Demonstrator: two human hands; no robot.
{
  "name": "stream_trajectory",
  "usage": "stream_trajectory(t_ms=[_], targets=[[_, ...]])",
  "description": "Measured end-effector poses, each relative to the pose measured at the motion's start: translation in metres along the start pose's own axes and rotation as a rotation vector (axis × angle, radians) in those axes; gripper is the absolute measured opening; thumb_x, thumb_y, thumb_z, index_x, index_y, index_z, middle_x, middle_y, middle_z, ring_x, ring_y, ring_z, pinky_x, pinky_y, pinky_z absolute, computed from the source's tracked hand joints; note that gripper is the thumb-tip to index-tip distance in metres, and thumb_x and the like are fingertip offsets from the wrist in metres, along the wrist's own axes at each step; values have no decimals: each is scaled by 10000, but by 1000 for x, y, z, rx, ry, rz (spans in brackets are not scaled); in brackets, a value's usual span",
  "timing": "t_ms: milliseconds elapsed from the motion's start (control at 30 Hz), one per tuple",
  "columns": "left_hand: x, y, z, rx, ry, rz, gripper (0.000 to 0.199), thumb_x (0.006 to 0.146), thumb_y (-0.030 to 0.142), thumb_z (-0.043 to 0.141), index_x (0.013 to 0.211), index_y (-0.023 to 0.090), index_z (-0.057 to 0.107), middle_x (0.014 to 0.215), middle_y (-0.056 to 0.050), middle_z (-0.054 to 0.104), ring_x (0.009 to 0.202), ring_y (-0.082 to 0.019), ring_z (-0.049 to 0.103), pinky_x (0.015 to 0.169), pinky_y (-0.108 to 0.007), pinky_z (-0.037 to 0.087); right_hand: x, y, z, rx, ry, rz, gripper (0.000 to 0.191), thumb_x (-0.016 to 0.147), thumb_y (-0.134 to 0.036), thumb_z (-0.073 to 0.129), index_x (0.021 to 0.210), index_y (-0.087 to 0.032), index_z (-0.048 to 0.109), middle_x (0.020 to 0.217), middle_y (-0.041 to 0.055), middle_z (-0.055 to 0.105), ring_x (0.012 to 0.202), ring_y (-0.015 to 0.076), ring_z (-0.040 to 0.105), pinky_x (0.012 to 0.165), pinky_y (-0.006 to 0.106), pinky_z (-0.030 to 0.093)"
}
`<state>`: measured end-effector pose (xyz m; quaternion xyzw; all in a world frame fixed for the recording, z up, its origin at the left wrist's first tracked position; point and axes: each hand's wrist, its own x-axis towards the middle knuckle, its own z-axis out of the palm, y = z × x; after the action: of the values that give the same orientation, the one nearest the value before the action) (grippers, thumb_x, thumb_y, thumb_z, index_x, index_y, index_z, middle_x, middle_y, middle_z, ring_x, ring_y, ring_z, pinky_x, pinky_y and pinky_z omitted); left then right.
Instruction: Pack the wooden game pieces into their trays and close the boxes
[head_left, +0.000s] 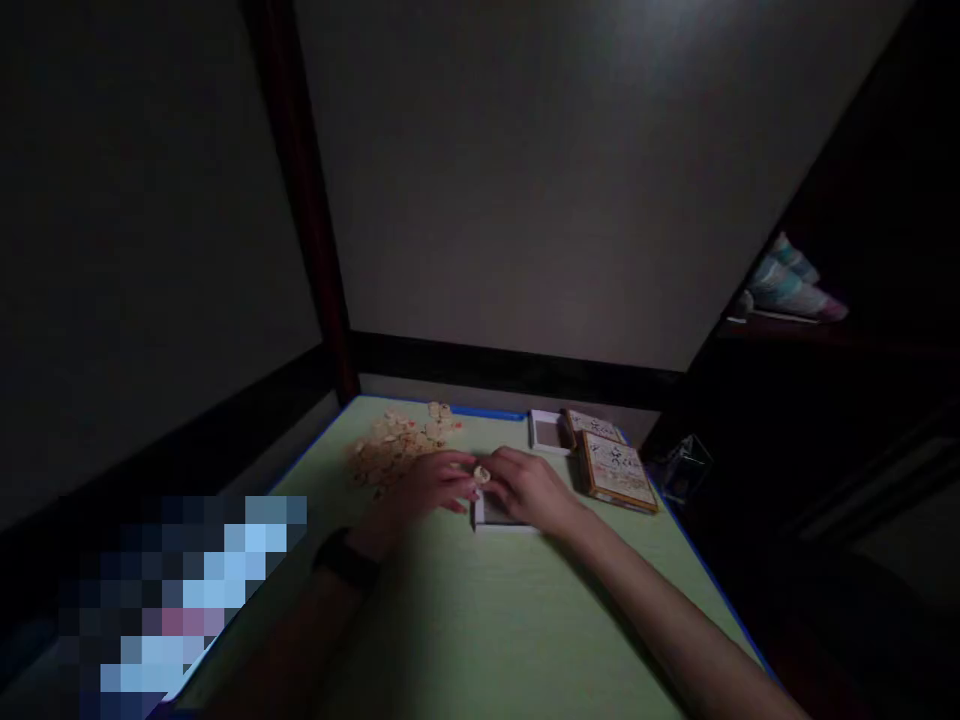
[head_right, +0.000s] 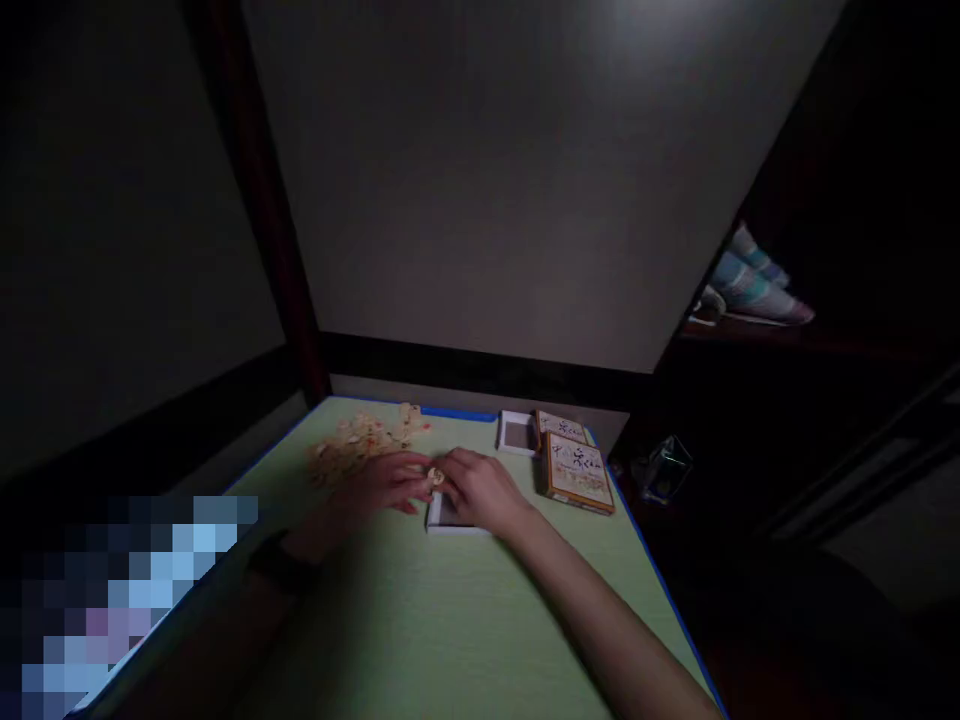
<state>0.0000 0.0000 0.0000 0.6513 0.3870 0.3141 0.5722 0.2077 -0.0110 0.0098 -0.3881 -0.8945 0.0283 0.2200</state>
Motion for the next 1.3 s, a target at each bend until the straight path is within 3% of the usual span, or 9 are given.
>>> stream_trajectory(t_ms=[100,200,367,567,800,1067,1200,1300], targets=[[6,-8,1,241,169,20,414,789,403,639,1112,145,644,862,-78,744,719,-197,697,579,-264,498,-1,17,-9,-58,-16,189,182,928,-229,593,1057,-164,703,991,80,669,870,193,644,749,254,445],[8,-13,4,571,308,80,243,829,323,614,998,171,701,758,-40,715,695,-178,660,632,-264,467,-2,28,-10,-86,-82,278,161,903,-220,614,1008,-175,727,956,72,670,840,188,647,730,249,436],[4,-18,10,870,294,164,148,846,291,635,893,180,720,849,-53,717,777,-178,640,721,-269,443,-2,32,2,-93,-167,281,180,907,-249,606,1011,-182,737,959,79,682,891,202,653,763,252,437],[3,-20,11,917,263,201,168,878,324,622,901,191,723,919,-55,716,857,-192,647,780,-280,446,1,31,12,-88,-189,298,258,923,-239,573,1132,-179,711,1018,96,685,921,203,655,792,254,444],[1,-17,12,937,242,215,175,885,336,622,902,206,737,943,-48,722,907,-197,654,826,-277,457,2,31,15,-45,-167,285,231,893,-152,581,1076,-159,721,987,96,692,903,194,648,786,244,441],[0,-16,13,929,235,222,169,884,331,624,908,203,732,953,-49,726,915,-197,659,824,-279,460,1,31,15,-39,-162,272,241,904,-165,568,1095,-144,714,998,109,693,918,199,646,802,252,443],[2,-13,10,942,265,211,180,895,327,592,889,202,722,952,-51,732,901,-194,661,812,-278,463,1,29,13,-42,-165,268,234,898,-163,569,1074,-143,721,982,103,694,911,200,649,794,250,444],[5,-11,-2,994,370,172,250,937,249,477,862,190,708,922,-59,735,893,-195,661,825,-286,463,1,29,10,-41,-170,272,291,897,-190,577,1156,-153,703,1012,104,695,917,203,653,803,256,447]])
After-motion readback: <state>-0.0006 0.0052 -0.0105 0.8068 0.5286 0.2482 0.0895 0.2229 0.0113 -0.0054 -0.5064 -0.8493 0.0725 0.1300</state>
